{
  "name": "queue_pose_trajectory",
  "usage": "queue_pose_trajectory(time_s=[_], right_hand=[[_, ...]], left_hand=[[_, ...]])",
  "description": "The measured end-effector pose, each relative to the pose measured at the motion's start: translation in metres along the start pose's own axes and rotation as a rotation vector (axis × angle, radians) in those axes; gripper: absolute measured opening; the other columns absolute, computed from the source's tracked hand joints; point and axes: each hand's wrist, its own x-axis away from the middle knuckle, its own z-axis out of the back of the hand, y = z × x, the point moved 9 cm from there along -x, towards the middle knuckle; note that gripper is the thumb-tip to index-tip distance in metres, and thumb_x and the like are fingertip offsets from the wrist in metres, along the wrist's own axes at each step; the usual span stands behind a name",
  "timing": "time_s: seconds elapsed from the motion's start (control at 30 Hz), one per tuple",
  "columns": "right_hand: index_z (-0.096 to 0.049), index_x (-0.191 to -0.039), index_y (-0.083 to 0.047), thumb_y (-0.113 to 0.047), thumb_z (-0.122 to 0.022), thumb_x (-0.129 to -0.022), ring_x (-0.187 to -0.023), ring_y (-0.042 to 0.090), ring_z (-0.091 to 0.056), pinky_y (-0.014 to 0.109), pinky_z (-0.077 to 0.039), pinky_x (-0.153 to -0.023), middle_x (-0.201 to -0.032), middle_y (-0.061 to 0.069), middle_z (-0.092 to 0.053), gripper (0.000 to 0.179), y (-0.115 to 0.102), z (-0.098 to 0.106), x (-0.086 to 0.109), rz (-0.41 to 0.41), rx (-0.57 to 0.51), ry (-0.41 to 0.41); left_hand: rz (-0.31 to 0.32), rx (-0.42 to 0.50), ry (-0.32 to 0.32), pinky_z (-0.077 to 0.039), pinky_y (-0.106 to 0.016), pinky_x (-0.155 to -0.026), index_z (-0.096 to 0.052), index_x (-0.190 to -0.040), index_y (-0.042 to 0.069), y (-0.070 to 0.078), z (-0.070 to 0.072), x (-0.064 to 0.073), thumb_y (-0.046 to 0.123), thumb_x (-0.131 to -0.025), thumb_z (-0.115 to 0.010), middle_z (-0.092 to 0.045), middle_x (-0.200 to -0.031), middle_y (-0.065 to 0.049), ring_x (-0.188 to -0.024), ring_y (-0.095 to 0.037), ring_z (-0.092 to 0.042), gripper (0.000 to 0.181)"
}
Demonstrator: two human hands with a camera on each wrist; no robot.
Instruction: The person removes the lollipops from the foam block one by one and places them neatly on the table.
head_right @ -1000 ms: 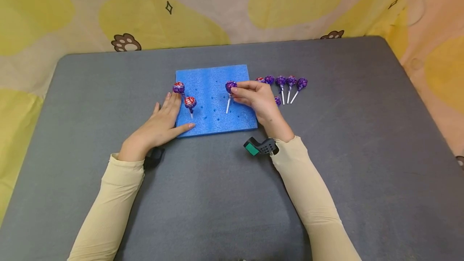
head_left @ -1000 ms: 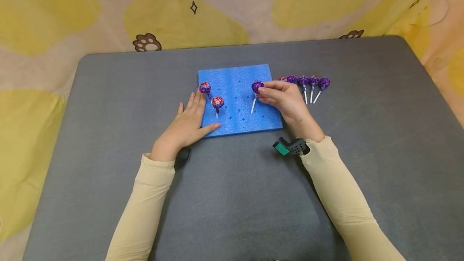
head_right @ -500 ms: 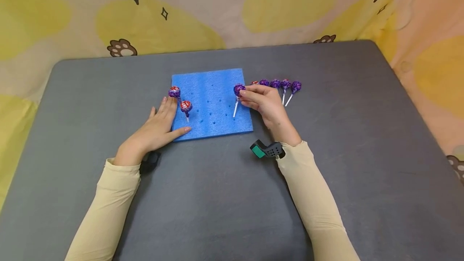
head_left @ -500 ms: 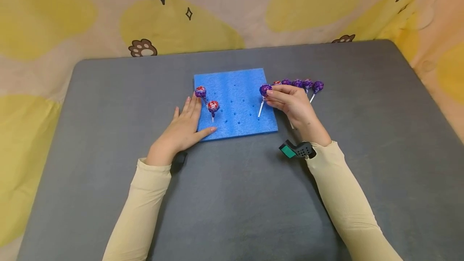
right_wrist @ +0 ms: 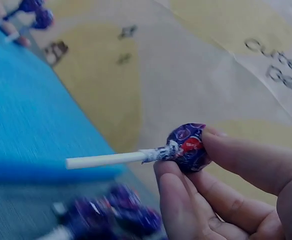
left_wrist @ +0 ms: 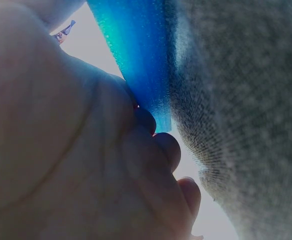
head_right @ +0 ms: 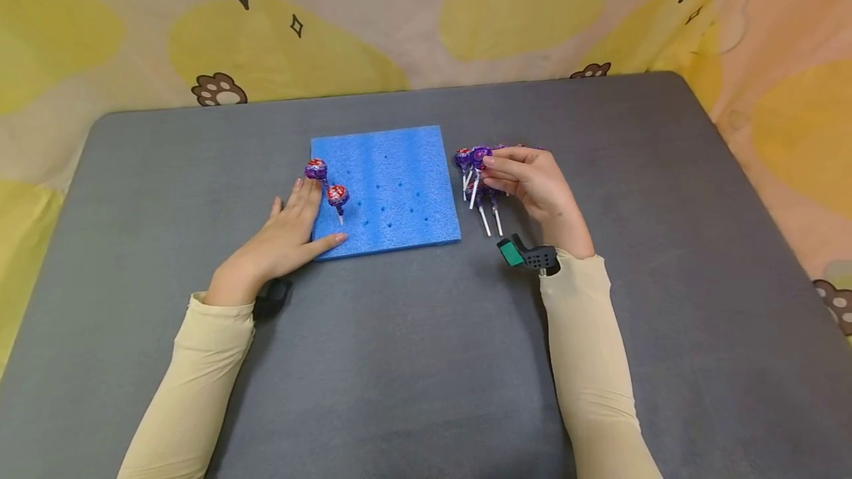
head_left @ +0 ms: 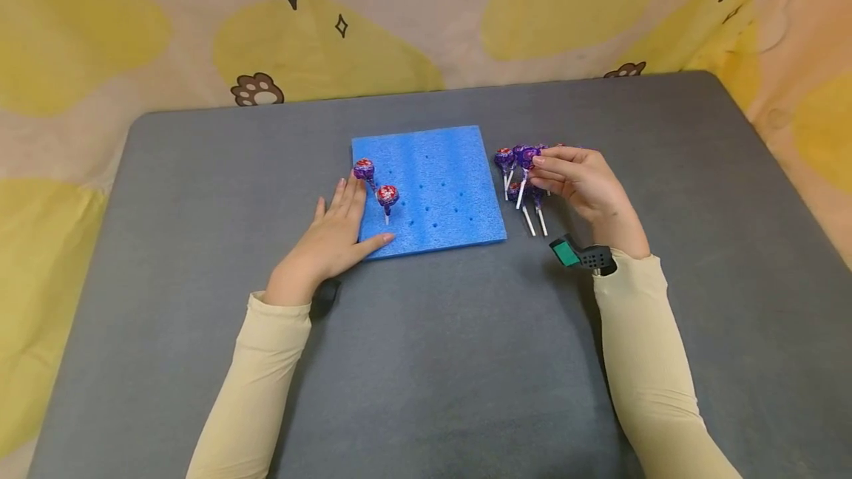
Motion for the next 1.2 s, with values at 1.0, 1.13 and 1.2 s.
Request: queue_pose_trajectory(time_s=[1.0, 1.13, 1.2], right_hand=[[-0.073, -0.081, -0.005, 0.002, -0.059, -0.090, -0.074, 0.015, -0.069, 0.025, -0.055, -0.068, -0.080, 0.008, -0.070, 0.018, 0.017, 0.058, 0.010, -0.254, 0.292, -0.007], [-0.074, -0.081, -0.006, 0.002, -0.059, -0.091, -0.074, 0.014, -0.069, 0.025, -0.055, -0.067, -0.080, 0.007, -0.070, 0.020, 0.021, 0.060, 0.010, -0.293, 0.315, -0.003], [-0.074, -0.080, -0.006, 0.001, -0.060, -0.091, -0.073, 0.014, -0.069, 0.024, -0.055, -0.066, -0.079, 0.007, -0.070, 0.019, 0.021, 0.061, 0.011, -0.313, 0.322, 0.011]], left_hand=[[-0.006, -0.001, 0.000, 0.007, -0.054, -0.110, 0.005, -0.148, -0.001, 0.000, 0.000, -0.001, 0.054, -0.094, -0.045, 0.018, -0.154, -0.013, -0.141, -0.028, 0.017, 0.092], [-0.006, 0.004, -0.001, 0.007, -0.054, -0.110, 0.005, -0.148, -0.001, 0.000, 0.000, -0.001, 0.054, -0.094, -0.045, 0.019, -0.154, -0.013, -0.141, -0.028, 0.017, 0.092], [-0.005, 0.004, -0.001, 0.007, -0.054, -0.110, 0.005, -0.148, -0.002, 0.000, 0.000, -0.001, 0.054, -0.094, -0.045, 0.018, -0.154, -0.013, -0.141, -0.028, 0.017, 0.093]])
